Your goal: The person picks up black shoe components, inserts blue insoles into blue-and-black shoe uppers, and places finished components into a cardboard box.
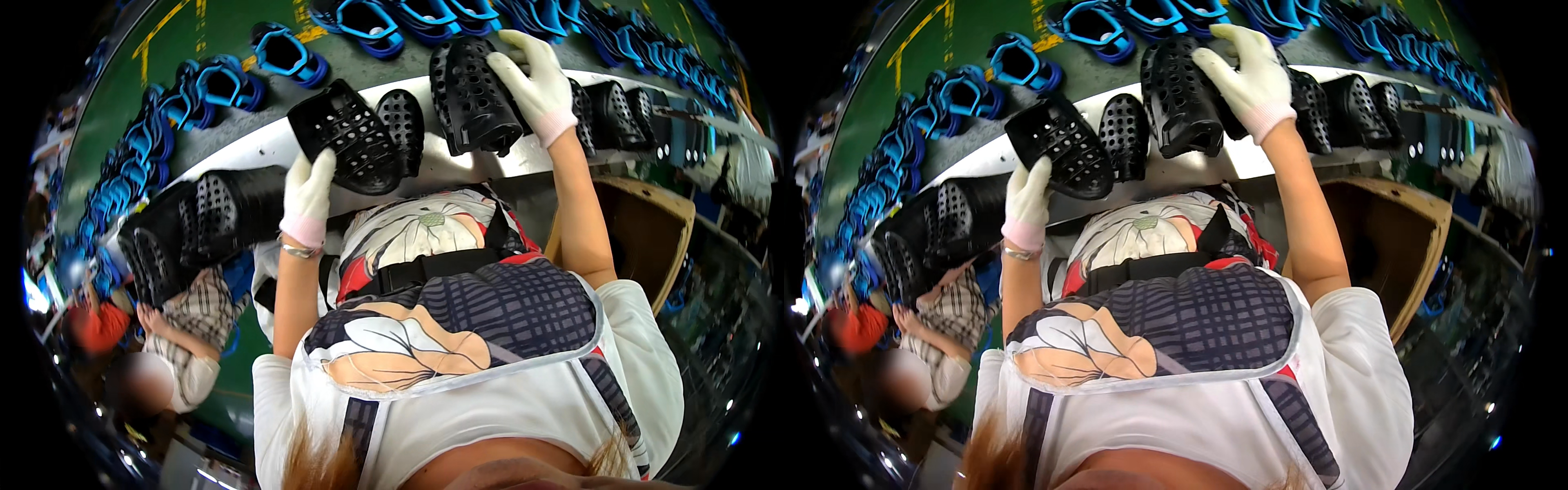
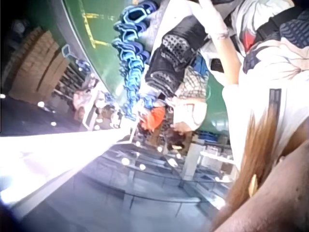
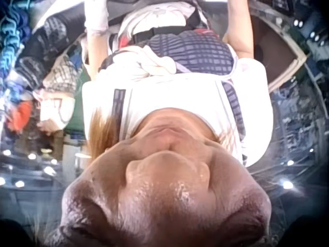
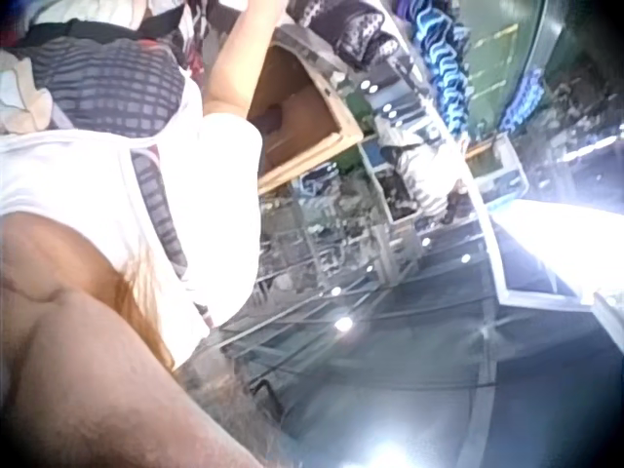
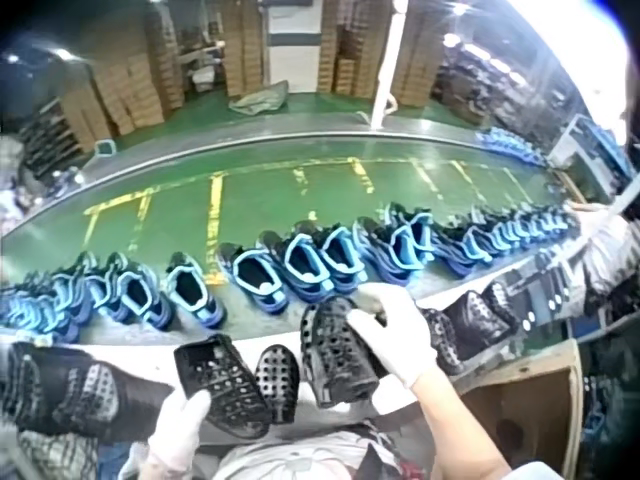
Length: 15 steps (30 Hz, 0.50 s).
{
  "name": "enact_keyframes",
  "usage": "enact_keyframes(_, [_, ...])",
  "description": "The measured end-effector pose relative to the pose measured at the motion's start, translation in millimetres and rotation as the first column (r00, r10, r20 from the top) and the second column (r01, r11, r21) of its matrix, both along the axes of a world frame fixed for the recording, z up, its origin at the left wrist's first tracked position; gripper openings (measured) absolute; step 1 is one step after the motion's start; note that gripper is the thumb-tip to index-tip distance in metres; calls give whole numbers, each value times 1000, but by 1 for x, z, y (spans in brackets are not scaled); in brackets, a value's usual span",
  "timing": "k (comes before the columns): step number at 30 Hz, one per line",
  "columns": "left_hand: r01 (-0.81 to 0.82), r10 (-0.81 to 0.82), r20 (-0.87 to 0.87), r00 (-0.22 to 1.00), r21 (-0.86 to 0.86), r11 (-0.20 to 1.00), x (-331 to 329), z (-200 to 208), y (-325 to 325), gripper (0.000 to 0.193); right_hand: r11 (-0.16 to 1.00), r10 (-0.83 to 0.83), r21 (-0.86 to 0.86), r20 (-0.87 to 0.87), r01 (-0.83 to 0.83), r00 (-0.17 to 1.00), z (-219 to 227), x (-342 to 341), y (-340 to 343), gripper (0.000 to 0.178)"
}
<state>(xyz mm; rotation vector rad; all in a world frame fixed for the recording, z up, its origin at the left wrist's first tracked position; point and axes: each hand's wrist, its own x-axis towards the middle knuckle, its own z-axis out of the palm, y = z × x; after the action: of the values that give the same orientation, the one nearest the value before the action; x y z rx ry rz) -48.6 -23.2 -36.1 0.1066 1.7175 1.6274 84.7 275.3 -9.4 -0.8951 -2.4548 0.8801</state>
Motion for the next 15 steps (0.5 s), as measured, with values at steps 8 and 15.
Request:
enact_keyframes(8, [-93,-20,-762,647,-106,990,26,4,29,33,974,225,-16,-109,-228,968,4,8,-7,44])
enact_keyframes(15, [46,-171,-939,300,-165,985,41,-66,36,38,942,315,137,-53,-305,948,-1,2,-23,49])
